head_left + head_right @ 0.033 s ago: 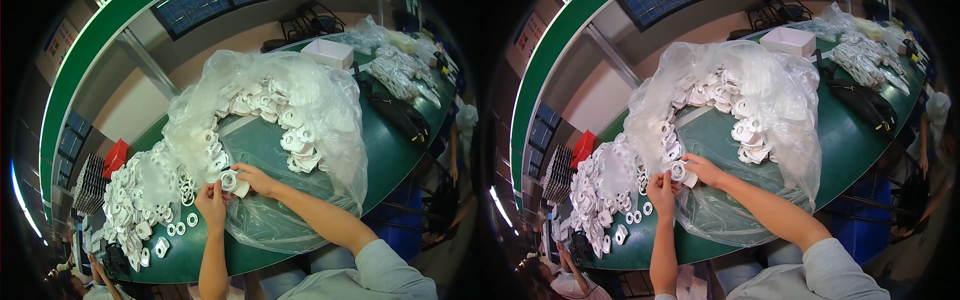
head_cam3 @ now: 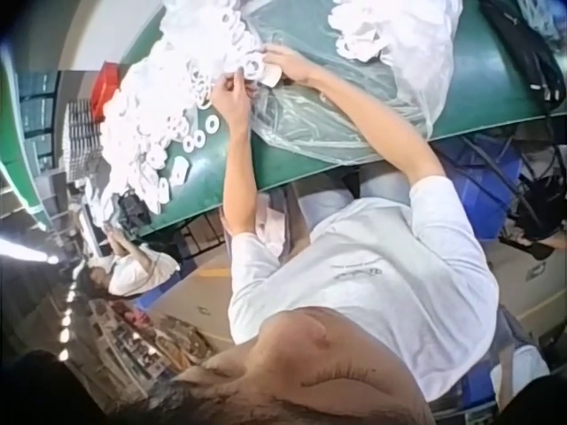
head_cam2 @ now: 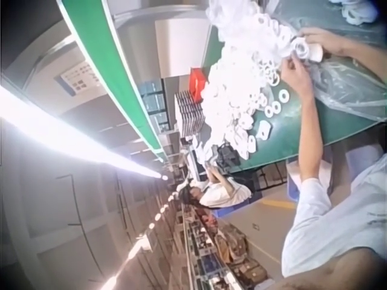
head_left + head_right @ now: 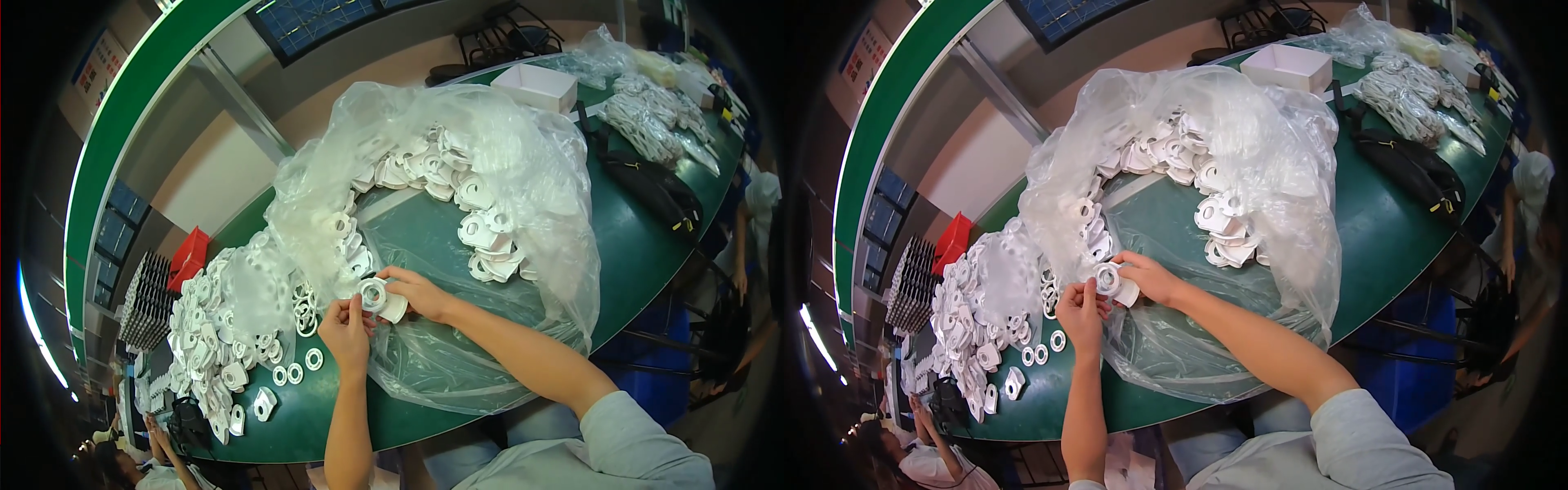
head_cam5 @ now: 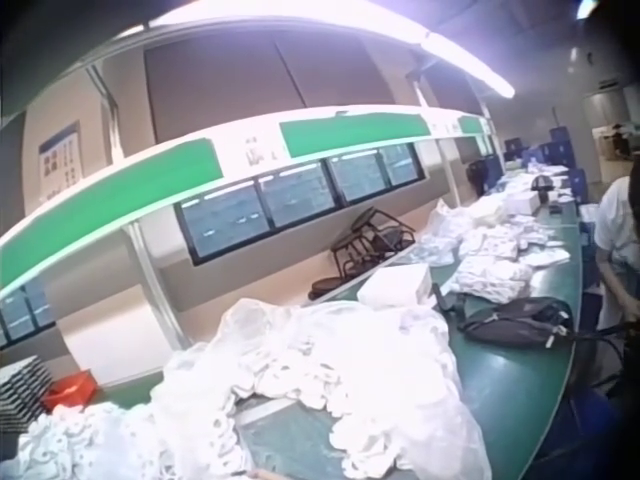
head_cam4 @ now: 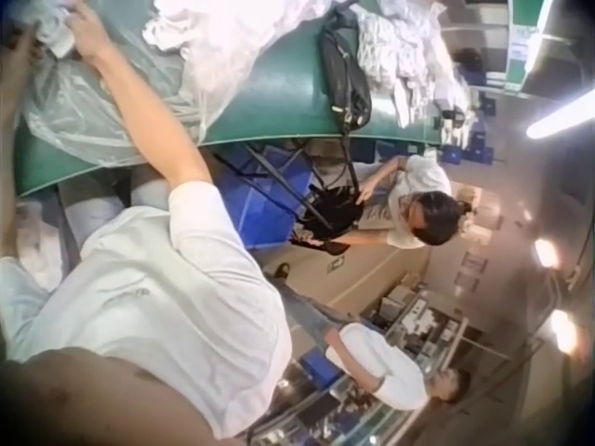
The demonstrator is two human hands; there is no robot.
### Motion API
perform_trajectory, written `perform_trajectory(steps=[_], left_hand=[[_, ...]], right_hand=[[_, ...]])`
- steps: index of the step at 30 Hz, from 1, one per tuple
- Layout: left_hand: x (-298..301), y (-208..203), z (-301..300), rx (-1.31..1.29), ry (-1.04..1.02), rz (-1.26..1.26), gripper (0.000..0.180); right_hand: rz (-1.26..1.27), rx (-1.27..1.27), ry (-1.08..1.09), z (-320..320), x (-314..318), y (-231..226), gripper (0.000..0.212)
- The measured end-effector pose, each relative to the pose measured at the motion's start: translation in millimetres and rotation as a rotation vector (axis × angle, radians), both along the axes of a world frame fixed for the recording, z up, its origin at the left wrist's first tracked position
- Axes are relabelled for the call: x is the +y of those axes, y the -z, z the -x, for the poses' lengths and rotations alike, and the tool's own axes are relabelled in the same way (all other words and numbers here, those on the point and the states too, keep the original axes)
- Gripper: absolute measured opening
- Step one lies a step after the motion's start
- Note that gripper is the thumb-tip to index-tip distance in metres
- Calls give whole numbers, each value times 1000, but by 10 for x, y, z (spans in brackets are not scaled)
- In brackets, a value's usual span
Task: The worker is sorting and inspecting a large quantity of small white plastic components on a factory assembly line.
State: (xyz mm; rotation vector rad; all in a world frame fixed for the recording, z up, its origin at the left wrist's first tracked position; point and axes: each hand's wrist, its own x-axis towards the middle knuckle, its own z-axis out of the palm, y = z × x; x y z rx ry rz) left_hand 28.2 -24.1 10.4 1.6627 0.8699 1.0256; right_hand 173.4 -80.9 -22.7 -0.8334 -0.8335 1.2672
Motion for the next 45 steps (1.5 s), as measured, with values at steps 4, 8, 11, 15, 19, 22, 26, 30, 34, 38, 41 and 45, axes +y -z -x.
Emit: perform_trajectory(steps=[4,8,11,15,19,22,26,30,34,38,41,45], left_hand=[[-13,56,-37,43,-50,-108,21],[-9,65,1,98,-81,-177,21],[-37,45,14,117,-101,-210,21],[28,148,-30,170,-88,-321,19],[83,111,-29,262,-116,-410,15],[252,141,220,156,-63,-232,12],[193,241,42,99,68,-119,14],[329,336,91,23,127,-89,18],[292,269,136,17,152,-80,20],[243,243,96,17,145,-89,20],[231,234,72,-13,155,-51,21],[372,257,201,32,231,-22,25]], right_hand=[[-8,85,-3,19,11,14,26],[-2,27,-22,29,0,7,27],[-22,40,-46,54,-5,19,28],[-112,-146,70,8,27,162,33],[-227,-453,284,-19,204,416,44],[-257,-476,284,174,318,313,41],[-106,-186,154,38,81,138,39],[-186,-414,247,26,78,146,31],[-202,-368,199,78,94,132,29],[-232,-391,204,34,81,126,30],[-229,-395,198,13,69,103,30],[-195,-365,155,22,77,88,32]])
